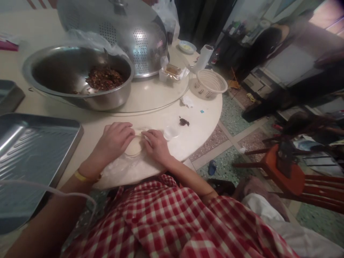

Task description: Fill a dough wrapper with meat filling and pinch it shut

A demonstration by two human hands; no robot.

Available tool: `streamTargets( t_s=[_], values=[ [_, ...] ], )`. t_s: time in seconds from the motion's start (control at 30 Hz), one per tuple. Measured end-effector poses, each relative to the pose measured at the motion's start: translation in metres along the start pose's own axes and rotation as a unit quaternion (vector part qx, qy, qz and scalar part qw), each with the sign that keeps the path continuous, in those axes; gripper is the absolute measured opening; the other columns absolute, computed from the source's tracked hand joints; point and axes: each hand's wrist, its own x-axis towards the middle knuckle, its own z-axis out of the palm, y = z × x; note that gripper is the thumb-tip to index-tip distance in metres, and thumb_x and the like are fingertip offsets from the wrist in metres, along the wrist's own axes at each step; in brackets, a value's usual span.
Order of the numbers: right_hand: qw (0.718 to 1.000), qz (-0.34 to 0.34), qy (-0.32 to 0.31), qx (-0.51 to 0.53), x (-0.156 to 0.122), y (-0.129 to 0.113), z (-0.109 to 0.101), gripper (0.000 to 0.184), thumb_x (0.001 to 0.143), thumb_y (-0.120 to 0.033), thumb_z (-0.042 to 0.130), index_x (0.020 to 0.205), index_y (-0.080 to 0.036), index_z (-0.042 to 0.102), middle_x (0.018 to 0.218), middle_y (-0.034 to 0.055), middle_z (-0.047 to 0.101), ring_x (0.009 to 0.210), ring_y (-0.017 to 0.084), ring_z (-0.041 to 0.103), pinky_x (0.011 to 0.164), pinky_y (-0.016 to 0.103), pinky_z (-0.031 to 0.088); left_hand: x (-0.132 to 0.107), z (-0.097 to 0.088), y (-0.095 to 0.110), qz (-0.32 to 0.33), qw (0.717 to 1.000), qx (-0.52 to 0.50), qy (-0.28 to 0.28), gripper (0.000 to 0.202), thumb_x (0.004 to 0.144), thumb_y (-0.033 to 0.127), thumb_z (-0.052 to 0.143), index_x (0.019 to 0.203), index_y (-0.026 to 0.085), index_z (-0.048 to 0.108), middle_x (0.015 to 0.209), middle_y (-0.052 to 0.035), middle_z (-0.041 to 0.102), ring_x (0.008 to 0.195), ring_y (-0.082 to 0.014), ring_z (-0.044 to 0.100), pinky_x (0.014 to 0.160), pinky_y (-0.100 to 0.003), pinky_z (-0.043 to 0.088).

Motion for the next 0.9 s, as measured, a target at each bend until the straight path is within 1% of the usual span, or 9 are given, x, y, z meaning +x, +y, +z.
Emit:
streamTargets(
  t_s=[0.27,0.33,0.4,0.43,0.5,0.57,0.63,0.73,0.9],
  values=[
    [0.999,-0.03,-0.032,0.005,-0.003,-0.007,0.003,0.021,0.1,-0.025,0.056,0.105,-0.018,0.075,0.101,0.009,0.07,0.099,0.02,0.062,0.093,0.038,0.05,-0.032,-0.007,0.013,-0.009,0.998,0.014,0.066,0.034,0.104,0.035,0.042,0.093,0.018,0.069,0.109,-0.0127,0.073,0.101,-0.0282,0.063,0.085,-0.043,0.041],
    [0.999,-0.031,-0.034,0.006,-0.003,-0.009,0.003,0.02,0.1,-0.026,0.056,0.104,-0.018,0.075,0.1,0.0084,0.071,0.098,0.02,0.062,0.092,0.037,0.05,-0.036,-0.007,0.018,-0.049,0.995,0.001,0.092,0.036,0.103,0.04,0.043,0.095,0.016,0.07,0.107,-0.0146,0.072,0.099,-0.0294,0.063,0.086,-0.044,0.043],
    [0.999,-0.031,-0.033,0.004,-0.003,-0.009,0.003,0.021,0.1,-0.025,0.055,0.104,-0.018,0.075,0.098,0.0083,0.072,0.097,0.019,0.063,0.092,0.036,0.05,-0.037,-0.008,0.026,-0.141,0.981,-0.063,0.117,0.038,0.099,0.046,0.047,0.096,0.015,0.069,0.1,-0.0136,0.071,0.093,-0.027,0.063,0.085,-0.042,0.047],
    [0.999,-0.031,-0.032,0.002,-0.003,-0.009,0.003,0.021,0.1,-0.025,0.055,0.104,-0.017,0.075,0.098,0.0084,0.072,0.098,0.019,0.063,0.092,0.036,0.05,-0.038,-0.009,0.029,-0.203,0.965,-0.121,0.112,0.038,0.096,0.049,0.051,0.096,0.016,0.068,0.095,-0.0115,0.071,0.086,-0.0243,0.062,0.083,-0.04,0.048],
    [0.999,-0.032,-0.03,0.0,-0.002,-0.009,0.003,0.022,0.101,-0.024,0.054,0.104,-0.017,0.074,0.099,0.0084,0.073,0.098,0.019,0.064,0.093,0.036,0.05,-0.038,-0.011,0.034,-0.315,0.914,-0.25,0.054,0.04,0.087,0.055,0.058,0.094,0.017,0.069,0.084,-0.0064,0.068,0.073,-0.0188,0.058,0.073,-0.034,0.049],
    [0.999,-0.038,-0.025,0.003,-0.003,-0.008,0.005,0.021,0.101,-0.024,0.054,0.104,-0.017,0.074,0.101,0.0081,0.075,0.097,0.018,0.065,0.093,0.036,0.05,-0.036,-0.01,0.035,-0.37,0.867,-0.333,-0.026,0.042,0.08,0.058,0.06,0.085,0.017,0.069,0.071,-0.0026,0.064,0.062,-0.015,0.051,0.061,-0.029,0.043],
    [0.999,-0.051,-0.017,0.011,-0.003,-0.007,0.006,0.021,0.101,-0.024,0.054,0.105,-0.017,0.074,0.101,0.008,0.076,0.096,0.018,0.065,0.092,0.035,0.05,-0.032,-0.007,0.034,-0.383,0.848,-0.36,-0.07,0.043,0.08,0.06,0.059,0.073,0.017,0.066,0.06,-0.0003,0.056,0.053,-0.0123,0.043,0.051,-0.026,0.034],
    [0.996,-0.082,0.006,0.03,-0.005,-0.006,0.008,0.024,0.101,-0.023,0.053,0.106,-0.013,0.074,0.101,0.0099,0.077,0.094,0.019,0.066,0.089,0.034,0.051,-0.025,-0.002,0.031,-0.4,0.828,-0.383,-0.088,0.045,0.079,0.06,0.059,0.064,0.018,0.06,0.05,0.002,0.046,0.045,-0.0098,0.034,0.043,-0.024,0.023],
    [0.995,-0.083,0.002,0.058,-0.005,-0.007,0.005,0.023,0.099,-0.023,0.054,0.107,-0.013,0.074,0.103,0.0098,0.078,0.096,0.018,0.069,0.091,0.034,0.052,-0.02,0.002,0.03,-0.396,0.81,-0.424,-0.087,0.043,0.076,0.058,0.063,0.062,0.017,0.06,0.048,0.0025,0.043,0.044,-0.0087,0.033,0.042,-0.022,0.022]
  ],
)
